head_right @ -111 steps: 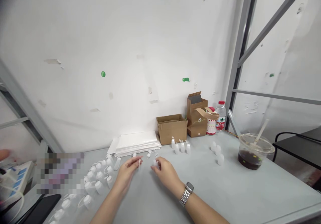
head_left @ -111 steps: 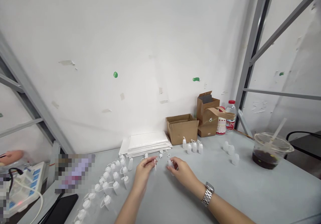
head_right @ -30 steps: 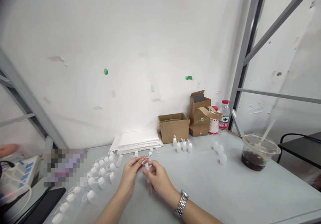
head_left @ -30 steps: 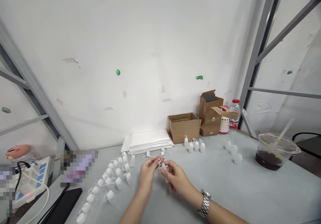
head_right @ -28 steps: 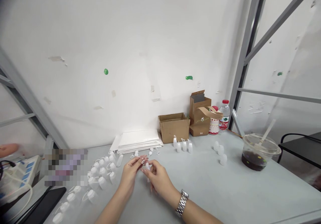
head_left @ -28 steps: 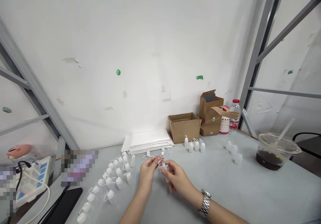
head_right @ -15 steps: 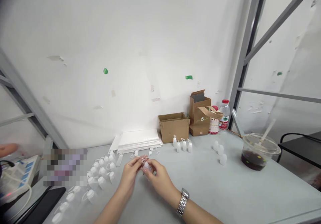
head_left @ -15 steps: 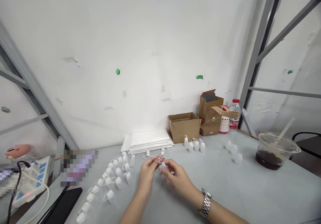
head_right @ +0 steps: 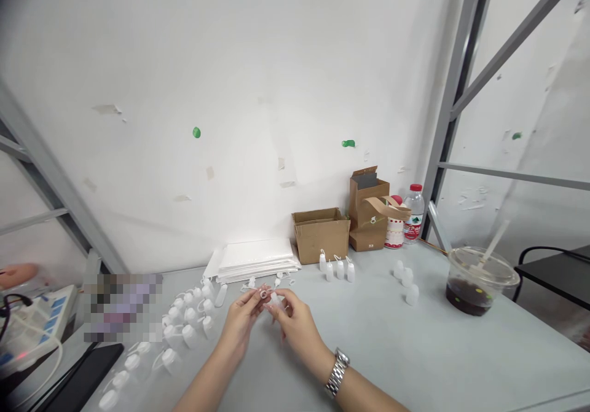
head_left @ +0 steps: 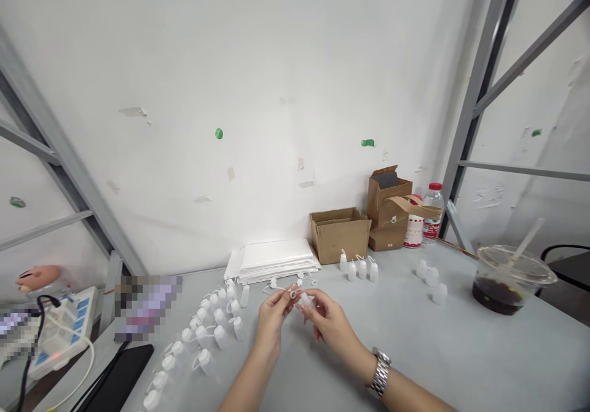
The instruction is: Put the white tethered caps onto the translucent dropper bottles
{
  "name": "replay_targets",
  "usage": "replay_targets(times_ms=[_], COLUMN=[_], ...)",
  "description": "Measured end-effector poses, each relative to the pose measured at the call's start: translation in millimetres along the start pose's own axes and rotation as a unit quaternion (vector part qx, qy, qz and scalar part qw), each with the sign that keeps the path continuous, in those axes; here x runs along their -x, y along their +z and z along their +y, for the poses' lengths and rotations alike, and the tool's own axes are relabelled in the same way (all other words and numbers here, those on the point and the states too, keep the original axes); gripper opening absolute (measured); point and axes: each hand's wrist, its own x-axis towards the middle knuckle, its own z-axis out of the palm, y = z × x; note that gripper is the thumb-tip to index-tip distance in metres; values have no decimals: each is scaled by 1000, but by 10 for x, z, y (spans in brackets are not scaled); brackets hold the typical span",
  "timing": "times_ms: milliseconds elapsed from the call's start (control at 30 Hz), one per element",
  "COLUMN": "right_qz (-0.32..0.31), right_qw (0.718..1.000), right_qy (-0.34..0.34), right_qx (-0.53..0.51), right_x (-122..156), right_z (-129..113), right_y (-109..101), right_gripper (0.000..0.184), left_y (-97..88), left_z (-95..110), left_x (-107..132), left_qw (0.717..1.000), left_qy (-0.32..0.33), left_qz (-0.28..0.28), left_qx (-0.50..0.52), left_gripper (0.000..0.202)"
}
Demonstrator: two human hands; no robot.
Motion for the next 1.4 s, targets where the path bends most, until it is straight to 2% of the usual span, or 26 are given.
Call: replay_targets(times_ms=[133,267,533,700,800,933,1067,1200,1300,1400], right_qz=[19,4,11,48,31,25,36,35,17,-72], right_qw=[999,1000,1000,998,999,1000,995,993,998,993], right_qy=[23,2,0,15,11,2,-17,-42,-33,27], right_qx=[22,17,6,-28,-44,15,91,108,42,-93], right_x=[-10,-10,10,-13,-23,-10,21,37,18,-14], right_z=[46,97,61,72,95,125,116,81,58,29], right_y=[23,46,46,52,62,61,35,23,28,13], right_gripper=[28,21,29,29,29,25,24,23,30,40], left_y=[-16,-25,27,65,62,38,28,44,65,73], left_z=[-1,2,34,91,101,76,52,67,92,116], left_x=[-19,-23,51,91,83,61,55,61,77,99], left_qw=[1000,1000,998,996,996,996,996,998,996,990], left_qy=[-7,5,35,52,52,52,53,24,-19,-56], left_qz=[15,18,-11,-2,7,8,-14,-46,-91,-116], left_qx=[20,13,-49,-71,-72,-77,-66,-26,17,62], left_gripper=[30,30,32,29,31,32,30,28,28,28])
